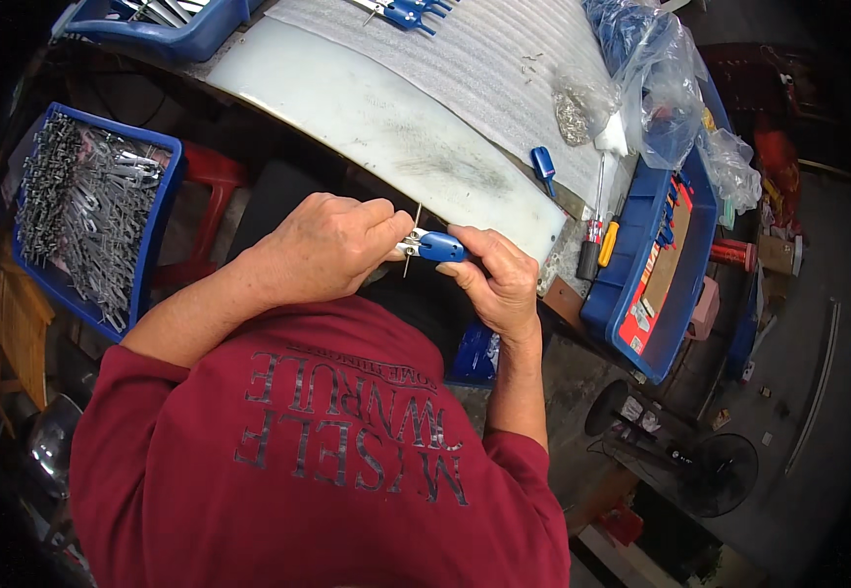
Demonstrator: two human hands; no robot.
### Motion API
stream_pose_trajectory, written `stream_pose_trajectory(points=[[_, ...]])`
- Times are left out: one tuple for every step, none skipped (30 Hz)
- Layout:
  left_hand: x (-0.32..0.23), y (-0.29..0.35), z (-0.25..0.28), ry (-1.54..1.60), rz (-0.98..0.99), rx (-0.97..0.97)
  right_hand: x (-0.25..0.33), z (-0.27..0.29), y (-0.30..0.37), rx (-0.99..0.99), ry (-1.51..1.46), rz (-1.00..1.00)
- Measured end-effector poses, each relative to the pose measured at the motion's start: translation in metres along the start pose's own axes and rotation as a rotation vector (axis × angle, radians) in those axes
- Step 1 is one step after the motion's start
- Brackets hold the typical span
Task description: Assembling blue-handled components by inserting metal plungers into plastic barrels and placing them on a tray.
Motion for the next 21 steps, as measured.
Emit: stream_pose_trajectory(points=[[0.0001, -0.0002, 0.0002, 0.000, 0.000, 0.000, 0.0003, 0.0004, -0.0003, 0.000, 0.000, 0.000], [0.0001, -0.0004, 0.0005, -0.002, -0.003, -0.002, 0.0004, 0.0007, -0.0006, 0.008, 0.002, -0.005], [0.0001, -0.0005, 0.0007, -0.004, -0.006, -0.004, 0.0002, 0.0007, -0.0007, 0.015, 0.004, -0.010], [0.0002, -0.0004, 0.0004, -0.004, -0.006, -0.004, -0.0004, 0.0007, -0.0004, 0.015, 0.004, -0.011], [0.0003, -0.0001, -0.0001, -0.005, -0.007, -0.005, -0.0014, 0.0004, 0.0000, 0.016, 0.001, -0.007], [0.0003, 0.0001, -0.0004, -0.006, -0.008, -0.006, -0.0020, 0.0003, 0.0003, 0.016, -0.002, -0.003], [0.0003, 0.0000, -0.0004, -0.006, -0.009, -0.006, -0.0023, 0.0004, 0.0002, 0.016, -0.002, -0.003], [0.0002, -0.0001, -0.0002, -0.010, -0.009, -0.008, -0.0024, 0.0005, 0.0001, 0.018, 0.000, -0.003], [0.0001, -0.0002, -0.0001, -0.015, -0.009, -0.011, -0.0024, 0.0005, 0.0002, 0.021, 0.002, -0.003], [0.0003, -0.0001, -0.0002, -0.015, -0.009, -0.011, -0.0020, 0.0006, 0.0000, 0.021, 0.001, -0.003], [0.0007, 0.0001, -0.0005, -0.009, -0.005, -0.006, -0.0016, 0.0006, -0.0003, 0.022, -0.006, -0.013], [0.0010, 0.0002, -0.0007, -0.004, 0.000, -0.001, -0.0016, 0.0006, -0.0004, 0.022, -0.013, -0.022], [0.0010, -0.0001, -0.0008, -0.003, 0.000, -0.001, -0.0019, 0.0004, -0.0005, 0.022, -0.013, -0.022], [0.0008, -0.0006, -0.0004, -0.009, -0.005, -0.013, -0.0020, 0.0002, -0.0006, 0.013, -0.012, -0.010], [0.0005, -0.0009, 0.0001, -0.014, -0.011, -0.024, -0.0018, 0.0004, -0.0006, 0.004, -0.012, 0.002], [0.0007, -0.0008, 0.0002, -0.014, -0.010, -0.024, -0.0013, 0.0005, -0.0009, 0.004, -0.012, 0.002], [0.0010, -0.0007, 0.0000, -0.013, -0.008, -0.018, -0.0005, 0.0005, -0.0014, 0.009, -0.002, 0.001], [0.0012, -0.0006, -0.0001, -0.011, -0.007, -0.013, -0.0001, 0.0004, -0.0016, 0.014, 0.008, -0.001], [0.0013, -0.0007, -0.0004, -0.011, -0.007, -0.013, -0.0002, 0.0004, -0.0015, 0.014, 0.009, -0.001], [0.0014, -0.0008, -0.0008, -0.015, -0.007, -0.015, -0.0005, 0.0004, -0.0013, 0.014, 0.006, -0.004], [0.0014, -0.0009, -0.0010, -0.019, -0.007, -0.016, -0.0008, 0.0003, -0.0012, 0.014, 0.003, -0.008]])
Point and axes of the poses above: each hand's wrist, its own y-axis away from the middle knuckle, its own z-axis out of the back of the hand, x = y × z, the point moved 4 cm from there along -y, towards the middle knuckle, and after that the axes turned 9 degrees about -y, right-handed, at the moved point
